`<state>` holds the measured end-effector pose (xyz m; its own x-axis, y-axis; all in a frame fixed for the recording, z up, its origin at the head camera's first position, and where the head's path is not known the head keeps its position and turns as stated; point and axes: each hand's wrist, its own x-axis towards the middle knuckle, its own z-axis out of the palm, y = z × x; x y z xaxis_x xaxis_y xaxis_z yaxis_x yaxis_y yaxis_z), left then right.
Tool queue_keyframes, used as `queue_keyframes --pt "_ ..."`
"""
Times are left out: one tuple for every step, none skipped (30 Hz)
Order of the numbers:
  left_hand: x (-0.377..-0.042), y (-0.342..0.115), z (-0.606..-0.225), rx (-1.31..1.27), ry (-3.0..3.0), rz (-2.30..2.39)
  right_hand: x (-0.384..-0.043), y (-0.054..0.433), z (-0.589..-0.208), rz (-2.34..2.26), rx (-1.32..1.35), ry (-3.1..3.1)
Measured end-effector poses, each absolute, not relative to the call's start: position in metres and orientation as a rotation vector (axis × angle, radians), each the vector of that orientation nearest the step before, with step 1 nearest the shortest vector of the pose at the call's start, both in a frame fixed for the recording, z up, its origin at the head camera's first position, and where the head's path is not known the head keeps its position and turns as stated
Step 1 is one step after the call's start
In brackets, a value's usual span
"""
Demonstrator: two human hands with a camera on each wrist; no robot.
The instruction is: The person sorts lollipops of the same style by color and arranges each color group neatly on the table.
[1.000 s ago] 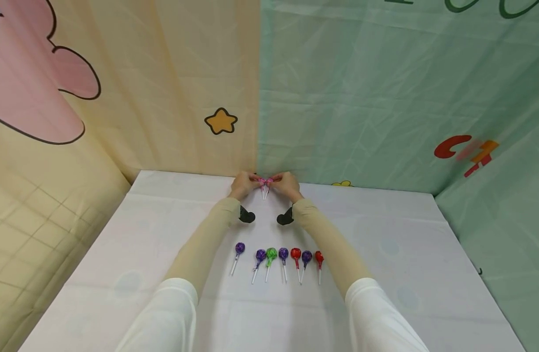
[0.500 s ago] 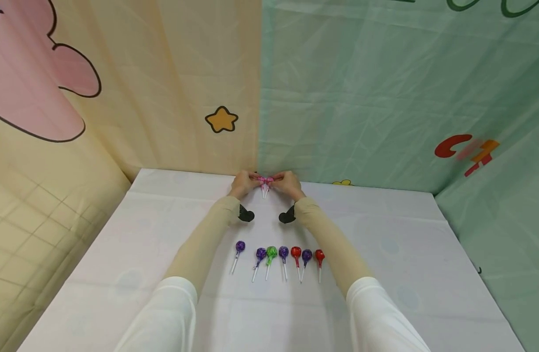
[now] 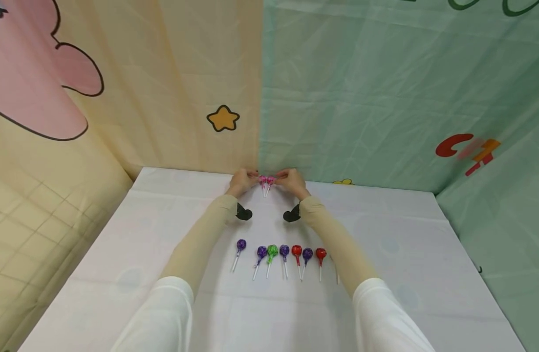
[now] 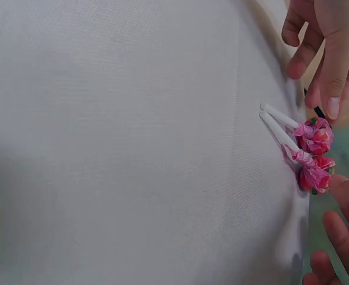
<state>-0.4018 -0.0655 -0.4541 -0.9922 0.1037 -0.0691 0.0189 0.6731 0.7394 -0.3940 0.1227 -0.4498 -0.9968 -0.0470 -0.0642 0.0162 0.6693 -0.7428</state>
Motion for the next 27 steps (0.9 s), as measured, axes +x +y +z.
queue_keyframes --pt "-0.401 -0.066 -0.453 0.1 2.78 1.226 -0.393 0.124 -0.448 -1.25 -0.021 2.8" --pt "-0.4 -0.067 -0.452 0.102 2.784 1.228 -0.392 0.125 -0.447 -1.255 -0.019 2.8" --pt "-0.399 -0.068 -0.45 0.105 2.782 1.234 -0.391 0.127 -0.445 -1.254 -0.016 2.801" --pt "-0.398 -0.069 -0.449 0.11 2.783 1.237 -0.39 0.128 -0.444 -1.252 -0.025 2.807" --pt "-0.396 -0.07 -0.448 0.117 2.783 1.24 -0.388 0.13 -0.442 -1.252 -0.033 2.812" --pt "-0.395 -0.071 -0.446 0.123 2.778 1.256 -0.387 0.132 -0.441 -1.25 -0.037 2.817" --pt "-0.394 -0.072 -0.445 0.129 2.774 1.269 -0.386 0.133 -0.439 -1.25 -0.038 2.82" --pt "-0.393 -0.073 -0.443 0.138 2.769 1.284 -0.385 0.135 -0.438 -1.245 -0.04 2.825" --pt "-0.392 -0.074 -0.443 0.146 2.762 1.3 -0.384 0.136 -0.437 -1.24 -0.04 2.831" --pt "-0.391 -0.075 -0.442 0.154 2.76 1.311 -0.382 0.137 -0.435 -1.235 -0.042 2.837" --pt "-0.39 -0.076 -0.442 0.162 2.758 1.322 -0.381 0.139 -0.434 -1.232 -0.037 2.839" --pt "-0.389 -0.077 -0.442 0.164 2.757 1.33 -0.379 0.14 -0.432 -1.224 -0.039 2.846" --pt "-0.388 -0.078 -0.442 0.167 2.762 1.329 -0.377 0.141 -0.431 -1.212 -0.044 2.853" --pt "-0.387 -0.079 -0.442 0.168 2.765 1.331 -0.374 0.142 -0.429 -1.203 -0.055 2.859" --pt "-0.386 -0.08 -0.443 0.163 2.77 1.333 -0.373 0.144 -0.428 -1.191 -0.07 2.867" --pt "-0.385 -0.081 -0.443 0.161 2.778 1.329 -0.371 0.146 -0.427 -1.182 -0.088 2.874" --pt "-0.383 -0.082 -0.444 0.159 2.786 1.326 -0.369 0.148 -0.426 -1.172 -0.106 2.881" --pt "-0.382 -0.082 -0.445 0.157 2.79 1.327 -0.367 0.15 -0.425 -1.162 -0.126 2.887" --pt "-0.38 -0.083 -0.445 0.154 2.791 1.332 -0.365 0.152 -0.424 -1.16 -0.142 2.89" --pt "-0.379 -0.083 -0.444 0.153 2.791 1.337 -0.363 0.155 -0.423 -1.165 -0.158 2.89" --pt "-0.376 -0.083 -0.444 0.153 2.788 1.338 -0.361 0.158 -0.422 -1.16 -0.175 2.895" --pt "-0.374 -0.083 -0.443 0.157 2.789 1.331 -0.358 0.161 -0.421 -1.167 -0.188 2.896" --pt "-0.372 -0.082 -0.443 0.157 2.79 1.326 -0.356 0.163 -0.42 -1.17 -0.2 2.9" --pt "-0.369 -0.082 -0.442 0.159 2.792 1.319 -0.353 0.166 -0.419 -1.177 -0.213 2.901" --pt "-0.366 -0.082 -0.441 0.163 2.796 1.309 -0.35 0.169 -0.418 -1.184 -0.22 2.905" --pt "-0.363 -0.082 -0.441 0.167 2.804 1.296 -0.348 0.171 -0.417 -1.189 -0.23 2.908" --pt "-0.361 -0.082 -0.441 0.17 2.811 1.284 -0.345 0.174 -0.416 -1.188 -0.244 2.916"
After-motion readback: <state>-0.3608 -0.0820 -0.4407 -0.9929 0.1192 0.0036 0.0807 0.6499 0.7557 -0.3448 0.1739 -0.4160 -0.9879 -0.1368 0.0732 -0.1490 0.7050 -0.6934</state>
